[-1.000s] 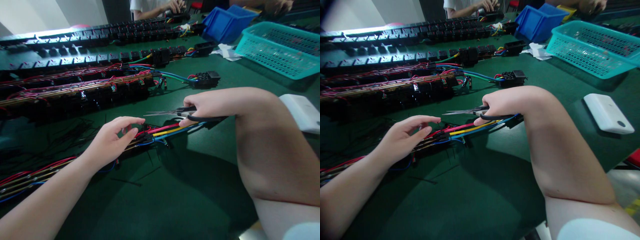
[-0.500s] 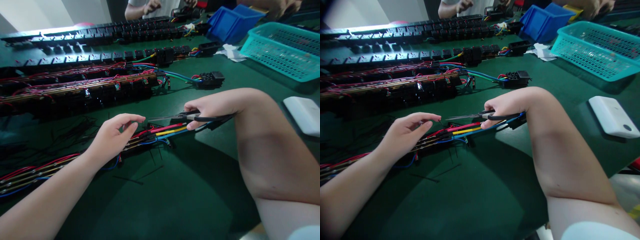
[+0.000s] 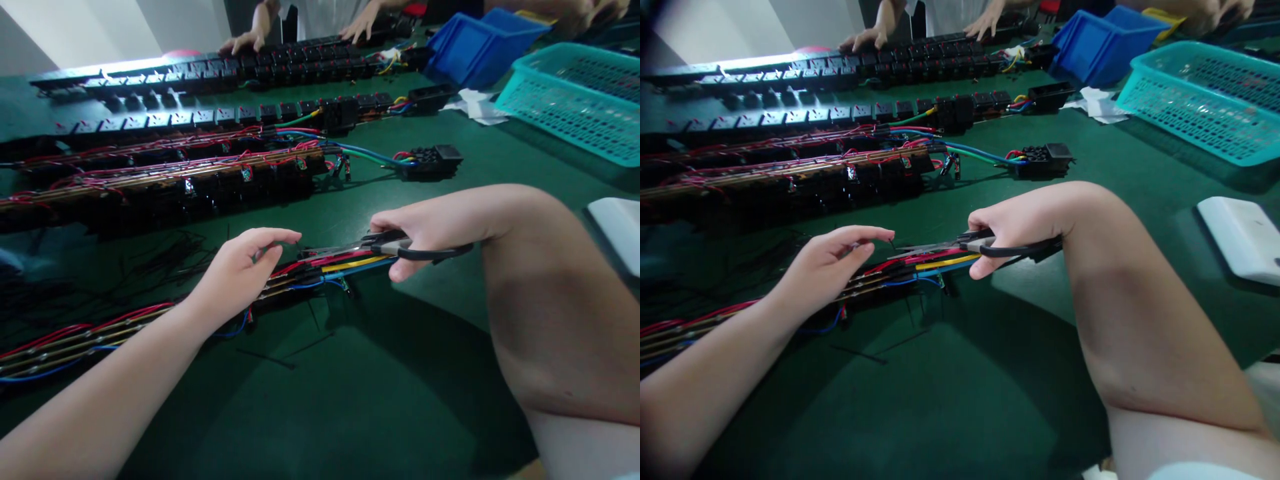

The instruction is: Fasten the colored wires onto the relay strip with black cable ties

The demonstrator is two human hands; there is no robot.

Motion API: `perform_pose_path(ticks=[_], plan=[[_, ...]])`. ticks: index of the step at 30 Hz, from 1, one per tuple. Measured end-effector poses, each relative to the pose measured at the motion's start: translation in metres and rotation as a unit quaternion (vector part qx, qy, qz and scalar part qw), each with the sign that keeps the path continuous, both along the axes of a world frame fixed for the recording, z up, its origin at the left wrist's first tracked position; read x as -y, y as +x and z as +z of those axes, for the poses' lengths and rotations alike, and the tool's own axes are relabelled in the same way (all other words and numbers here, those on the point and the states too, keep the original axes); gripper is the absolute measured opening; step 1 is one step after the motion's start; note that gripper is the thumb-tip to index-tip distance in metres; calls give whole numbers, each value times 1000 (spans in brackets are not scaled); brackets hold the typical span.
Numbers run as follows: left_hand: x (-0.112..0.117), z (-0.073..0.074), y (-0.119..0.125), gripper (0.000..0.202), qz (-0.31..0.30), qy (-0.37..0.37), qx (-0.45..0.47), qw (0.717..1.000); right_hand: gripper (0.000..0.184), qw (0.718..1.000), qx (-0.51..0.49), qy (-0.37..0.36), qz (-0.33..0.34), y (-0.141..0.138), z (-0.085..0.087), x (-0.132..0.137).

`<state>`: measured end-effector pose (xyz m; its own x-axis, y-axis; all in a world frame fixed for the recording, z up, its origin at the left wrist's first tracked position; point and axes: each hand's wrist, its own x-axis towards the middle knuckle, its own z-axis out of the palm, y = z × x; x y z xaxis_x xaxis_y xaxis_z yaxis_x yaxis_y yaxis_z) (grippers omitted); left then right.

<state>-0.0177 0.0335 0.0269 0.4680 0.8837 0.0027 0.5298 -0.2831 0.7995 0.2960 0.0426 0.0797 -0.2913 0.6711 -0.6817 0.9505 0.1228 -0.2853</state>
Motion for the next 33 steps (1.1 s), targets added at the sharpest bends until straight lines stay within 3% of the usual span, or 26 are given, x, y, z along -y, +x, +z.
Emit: perform_pose_path(ticks=[4, 12, 33], plan=[[-1, 1, 0, 33, -12, 6, 7, 1000, 77, 999, -11, -42, -1, -5, -4, 1], [-1, 2, -1, 33, -60, 30, 0, 998, 85, 1000, 9, -17, -9, -25, -3, 5], [-2, 2, -2, 37, -70, 41, 20, 996, 83, 998, -6, 65, 10, -45, -11, 9]])
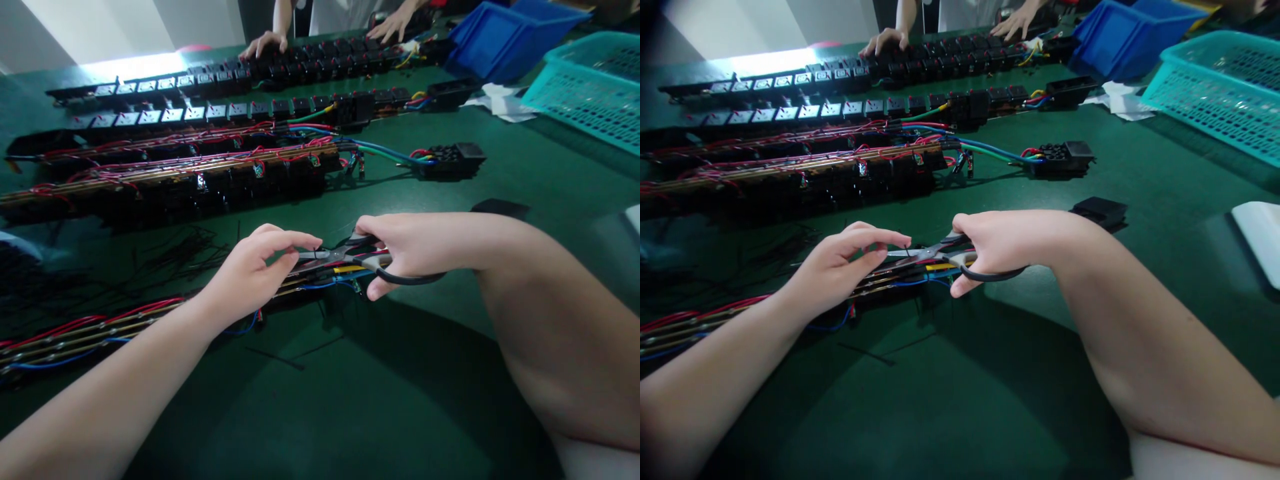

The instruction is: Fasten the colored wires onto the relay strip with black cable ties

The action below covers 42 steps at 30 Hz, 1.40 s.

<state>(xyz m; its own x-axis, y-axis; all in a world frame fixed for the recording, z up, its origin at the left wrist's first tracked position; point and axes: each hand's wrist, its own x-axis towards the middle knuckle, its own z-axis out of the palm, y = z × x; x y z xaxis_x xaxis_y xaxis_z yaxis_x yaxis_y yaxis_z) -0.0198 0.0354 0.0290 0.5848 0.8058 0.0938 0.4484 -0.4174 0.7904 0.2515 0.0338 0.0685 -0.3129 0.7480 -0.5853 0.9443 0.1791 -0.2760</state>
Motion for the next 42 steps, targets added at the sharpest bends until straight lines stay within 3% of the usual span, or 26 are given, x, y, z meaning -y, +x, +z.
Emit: perform_pose_path(ticks=[27, 36, 42], plan=[[2, 1, 1, 37, 16, 1, -11, 1000, 79, 1000, 10, 12, 20, -8, 0, 0], [1, 0, 3, 37, 52, -5, -58, 997, 84, 999, 19, 29, 19, -7, -1, 0], [1, 2, 3, 37, 54, -12, -68, 996, 77, 999, 13, 35, 24, -2, -1, -3]])
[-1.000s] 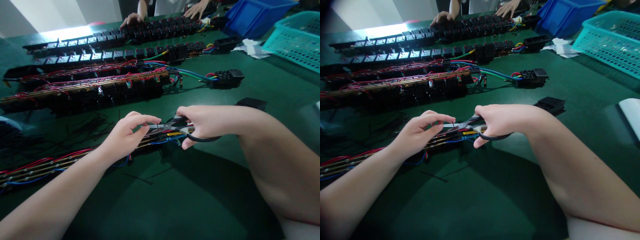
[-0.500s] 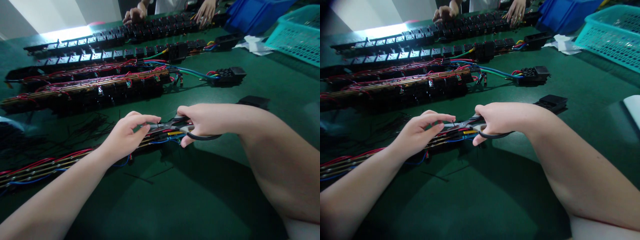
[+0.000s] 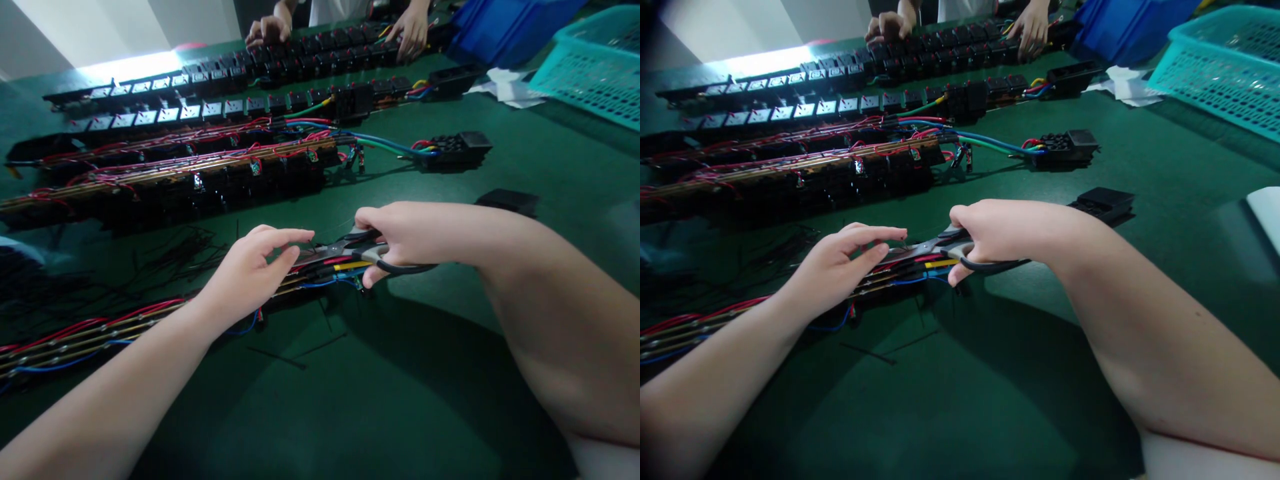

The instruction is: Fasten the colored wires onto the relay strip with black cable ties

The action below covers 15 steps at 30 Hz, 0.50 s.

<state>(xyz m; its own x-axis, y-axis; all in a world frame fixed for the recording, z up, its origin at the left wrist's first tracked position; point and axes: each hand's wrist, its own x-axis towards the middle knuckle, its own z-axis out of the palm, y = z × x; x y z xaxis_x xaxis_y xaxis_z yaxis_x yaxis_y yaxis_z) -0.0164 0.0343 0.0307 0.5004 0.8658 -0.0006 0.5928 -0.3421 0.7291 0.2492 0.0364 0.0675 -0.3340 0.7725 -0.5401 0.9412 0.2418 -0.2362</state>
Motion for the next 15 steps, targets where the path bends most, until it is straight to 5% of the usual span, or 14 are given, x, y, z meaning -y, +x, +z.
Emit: perform_pose_path(ticks=[6, 11, 15], plan=[[-3, -5, 1, 35, 66, -28, 39, 997, 74, 999, 29, 7, -21, 8, 4, 1], [-5, -14, 1, 38, 91, -55, 57, 993, 69, 989, 112, 18, -95, 20, 28, 11], [-6, -16, 1, 40, 91, -26, 57, 994, 64, 992, 73, 29, -96, 39, 46, 16]])
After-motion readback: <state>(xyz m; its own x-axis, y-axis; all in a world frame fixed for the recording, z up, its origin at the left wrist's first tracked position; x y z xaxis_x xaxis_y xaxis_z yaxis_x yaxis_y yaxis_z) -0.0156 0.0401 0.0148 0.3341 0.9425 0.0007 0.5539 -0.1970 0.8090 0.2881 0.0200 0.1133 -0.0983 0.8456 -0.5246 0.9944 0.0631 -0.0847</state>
